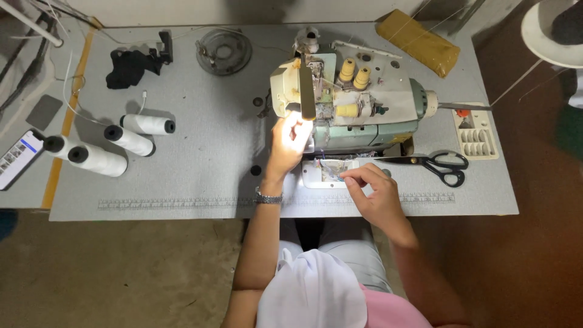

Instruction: Threading an industrial overlock sewing machine using tweezers and managing thread spools.

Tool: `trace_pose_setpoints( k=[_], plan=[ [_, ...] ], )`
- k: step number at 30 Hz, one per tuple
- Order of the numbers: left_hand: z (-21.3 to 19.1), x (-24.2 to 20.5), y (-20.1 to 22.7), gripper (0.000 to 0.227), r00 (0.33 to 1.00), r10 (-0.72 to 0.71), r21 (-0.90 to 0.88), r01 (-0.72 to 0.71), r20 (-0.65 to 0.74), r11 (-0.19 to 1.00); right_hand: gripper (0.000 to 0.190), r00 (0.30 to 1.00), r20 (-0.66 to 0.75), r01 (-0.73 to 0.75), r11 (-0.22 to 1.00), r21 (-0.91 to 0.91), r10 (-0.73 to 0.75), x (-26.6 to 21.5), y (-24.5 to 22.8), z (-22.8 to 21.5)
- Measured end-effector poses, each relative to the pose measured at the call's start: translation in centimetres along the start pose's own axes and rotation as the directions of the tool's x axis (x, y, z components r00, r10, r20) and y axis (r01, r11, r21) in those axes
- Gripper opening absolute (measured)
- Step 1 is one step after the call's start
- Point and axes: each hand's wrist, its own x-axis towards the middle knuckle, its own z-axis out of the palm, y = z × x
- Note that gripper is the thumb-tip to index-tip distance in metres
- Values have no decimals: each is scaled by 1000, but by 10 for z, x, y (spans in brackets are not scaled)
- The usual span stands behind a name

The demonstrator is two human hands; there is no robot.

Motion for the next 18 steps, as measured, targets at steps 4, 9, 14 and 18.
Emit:
trace_pose_setpoints(
  k=[4, 9, 14, 18],
  plan=[
    [0, -14, 30, 8, 996, 74, -48, -71, 54, 996, 11, 999, -38, 40, 999, 29, -39, 20, -2, 4],
    [18, -22, 20, 7, 860, 510, 184, -506, 26, 843, 16, 978, -126, 166, 986, -4, -165, 50, -7, 9],
    [9, -10, 29, 6, 941, 335, 150, -337, 36, 930, 29, 940, -96, 310, 938, -158, -327, 77, 15, 24],
    [-10, -52, 29, 28, 916, -216, -4, 231, 339, 973, 24, 819, 37, 563, 791, -238, -572, 93, 17, 44]
  ],
)
